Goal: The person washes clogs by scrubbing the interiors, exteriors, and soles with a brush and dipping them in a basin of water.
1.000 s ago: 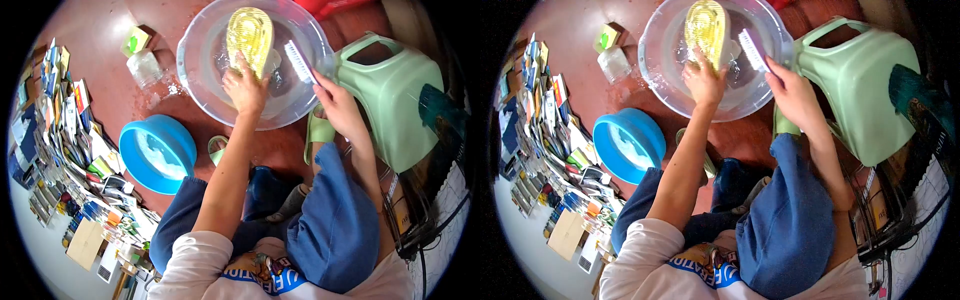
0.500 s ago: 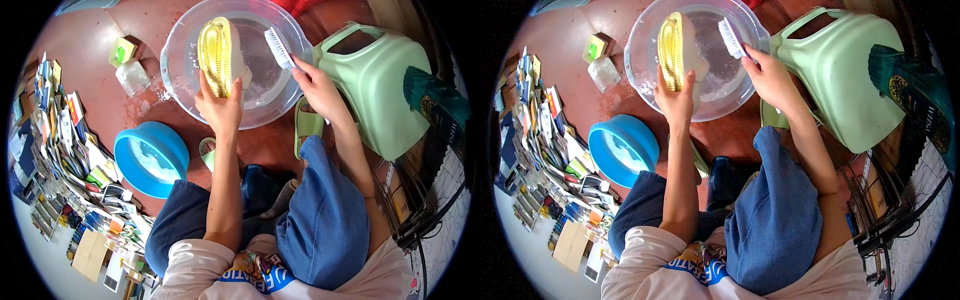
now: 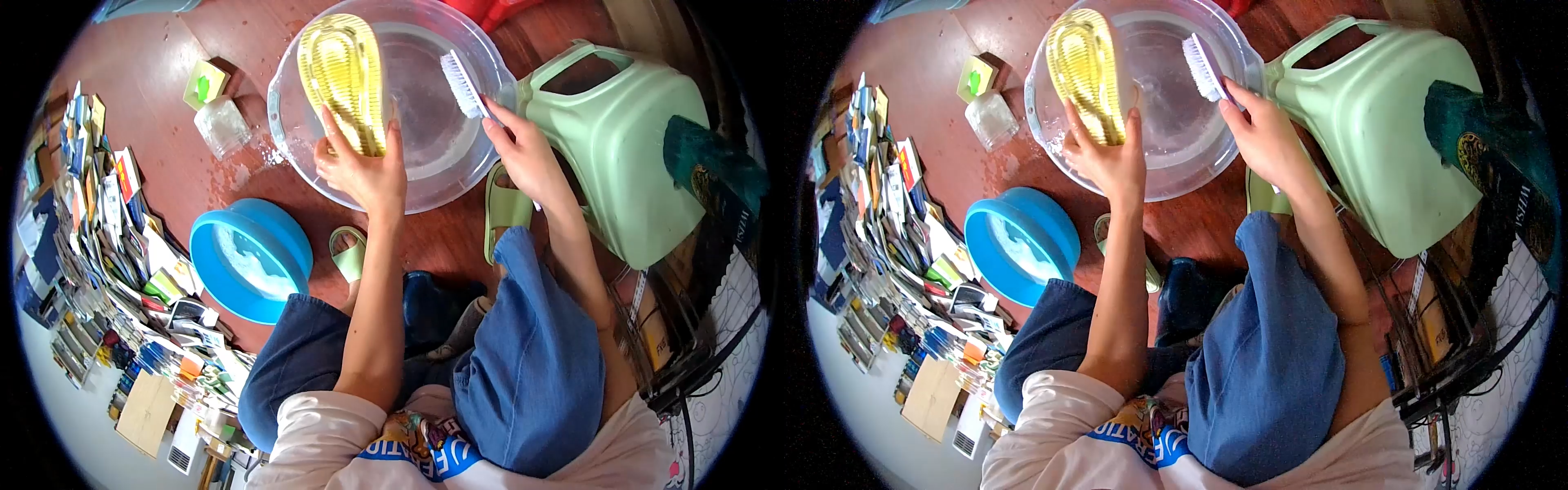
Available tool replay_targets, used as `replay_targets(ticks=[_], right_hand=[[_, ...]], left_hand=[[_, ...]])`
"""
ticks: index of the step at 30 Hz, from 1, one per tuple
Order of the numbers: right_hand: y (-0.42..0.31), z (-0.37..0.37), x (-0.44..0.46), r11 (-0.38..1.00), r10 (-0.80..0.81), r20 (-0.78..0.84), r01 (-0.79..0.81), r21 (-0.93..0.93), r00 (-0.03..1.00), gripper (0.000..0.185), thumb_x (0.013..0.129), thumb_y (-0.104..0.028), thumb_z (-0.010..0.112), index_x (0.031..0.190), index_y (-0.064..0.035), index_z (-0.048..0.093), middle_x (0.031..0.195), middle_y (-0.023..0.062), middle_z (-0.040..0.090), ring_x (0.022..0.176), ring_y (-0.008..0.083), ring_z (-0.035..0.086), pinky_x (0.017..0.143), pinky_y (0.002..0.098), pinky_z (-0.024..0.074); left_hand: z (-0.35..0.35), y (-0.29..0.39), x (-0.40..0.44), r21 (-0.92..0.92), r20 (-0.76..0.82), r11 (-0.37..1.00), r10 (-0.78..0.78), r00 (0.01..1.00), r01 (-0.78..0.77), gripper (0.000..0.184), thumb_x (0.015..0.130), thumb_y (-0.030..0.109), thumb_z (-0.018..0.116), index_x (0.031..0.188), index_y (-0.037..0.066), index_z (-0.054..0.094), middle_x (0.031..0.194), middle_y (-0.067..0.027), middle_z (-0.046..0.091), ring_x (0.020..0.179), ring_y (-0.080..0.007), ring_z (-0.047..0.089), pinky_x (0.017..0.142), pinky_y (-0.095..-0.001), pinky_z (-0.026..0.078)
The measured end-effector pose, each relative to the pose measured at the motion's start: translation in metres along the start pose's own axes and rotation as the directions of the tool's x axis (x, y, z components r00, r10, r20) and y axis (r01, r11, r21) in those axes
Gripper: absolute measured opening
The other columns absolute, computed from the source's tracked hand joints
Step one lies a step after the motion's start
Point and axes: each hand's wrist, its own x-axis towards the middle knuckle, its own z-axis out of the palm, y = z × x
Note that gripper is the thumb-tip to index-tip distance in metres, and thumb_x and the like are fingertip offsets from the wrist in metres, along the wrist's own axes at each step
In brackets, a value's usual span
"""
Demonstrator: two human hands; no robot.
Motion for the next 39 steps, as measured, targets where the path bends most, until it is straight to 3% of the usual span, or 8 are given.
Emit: replay_targets(ticks=[7,10,22,28,30,32,35,39], right_hand=[[0.003,0.001,-0.001,1.000,-0.024,-0.036,0.024,-0.002,0.999,0.041,0.097,-0.026,0.056,0.134,-0.0060,0.055,0.101,0.0242,0.068,0.088,0.0236,0.067,0.083,0.0315,0.0487],[-0.013,-0.004,-0.006,0.963,0.270,0.066,-0.270,-0.002,0.961,0.042,0.097,-0.026,0.056,0.134,-0.0055,0.055,0.103,0.0237,0.068,0.089,0.0208,0.066,0.084,0.0310,0.0484],[0.005,0.008,0.003,0.999,-0.002,0.027,0.001,0.034,1.000,0.043,0.098,-0.026,0.056,0.135,-0.0043,0.054,0.100,0.0194,0.069,0.082,0.0176,0.062,0.081,0.0300,0.0484],[0.003,0.006,0.000,1.000,0.021,0.025,-0.021,-0.012,0.999,0.044,0.098,-0.027,0.056,0.135,-0.0041,0.053,0.097,0.0209,0.069,0.082,0.0182,0.063,0.080,0.0307,0.0483],[-0.003,0.001,0.000,0.990,0.142,0.065,-0.141,-0.016,0.988,0.044,0.098,-0.027,0.056,0.135,-0.0041,0.053,0.099,0.0213,0.069,0.085,0.0202,0.065,0.082,0.0313,0.0482],[-0.001,0.001,0.001,0.993,0.119,0.043,-0.118,-0.017,0.992,0.044,0.098,-0.026,0.056,0.135,-0.0042,0.053,0.099,0.0213,0.069,0.086,0.0203,0.065,0.082,0.0316,0.0482],[0.006,0.001,0.003,0.997,0.077,0.026,-0.077,-0.006,0.997,0.043,0.098,-0.026,0.056,0.135,-0.0044,0.053,0.100,0.0219,0.069,0.087,0.0205,0.066,0.082,0.0323,0.0485],[-0.007,0.003,0.007,0.988,0.133,0.094,-0.125,-0.094,0.987,0.045,0.098,-0.028,0.055,0.137,-0.0051,0.051,0.099,0.0239,0.068,0.087,0.0260,0.068,0.082,0.0354,0.0499]], left_hand=[[0.046,-0.020,-0.005,0.107,0.065,0.992,0.052,0.997,-0.059,0.093,0.071,0.037,0.081,0.151,0.033,0.033,0.124,-0.0321,0.042,0.116,-0.0457,0.041,0.098,-0.0546,0.035],[0.054,-0.025,-0.006,0.137,0.051,0.984,0.110,0.993,-0.116,0.092,0.072,0.035,0.080,0.151,0.034,0.034,0.125,-0.0326,0.041,0.114,-0.0469,0.043,0.097,-0.0545,0.038],[0.050,-0.023,0.003,0.314,0.288,0.937,0.061,0.956,-0.155,0.098,0.072,0.039,0.079,0.153,0.037,0.024,0.133,-0.0315,0.040,0.120,-0.0464,0.041,0.099,-0.0557,0.035],[0.017,-0.029,0.017,0.052,0.416,0.995,-0.102,0.904,0.088,0.090,0.075,0.039,0.079,0.152,0.028,0.033,0.132,-0.0339,0.042,0.117,-0.0446,0.048,0.098,-0.0520,0.041],[0.017,-0.036,0.018,-0.424,0.510,0.817,-0.142,0.848,0.392,0.084,0.079,0.038,0.078,0.149,0.014,0.038,0.126,-0.0286,0.051,0.112,-0.0354,0.056,0.094,-0.0431,0.047],[-0.015,-0.007,0.025,-0.492,0.664,0.552,-0.261,0.701,0.673,0.070,0.089,0.028,0.070,0.146,0.002,0.040,0.119,-0.0131,0.062,0.101,-0.0190,0.063,0.084,-0.0315,0.052],[-0.028,-0.009,0.029,-0.585,0.770,0.142,-0.212,0.602,0.798,0.046,0.098,0.029,0.056,0.133,0.000,0.049,0.113,-0.0149,0.064,0.096,-0.0228,0.066,0.083,-0.0344,0.054],[-0.055,-0.017,0.035,-0.467,0.856,-0.391,0.028,0.517,0.794,0.044,0.101,0.031,0.046,0.133,0.002,0.050,0.124,-0.0165,0.062,0.108,-0.0302,0.064,0.093,-0.0451,0.054]])
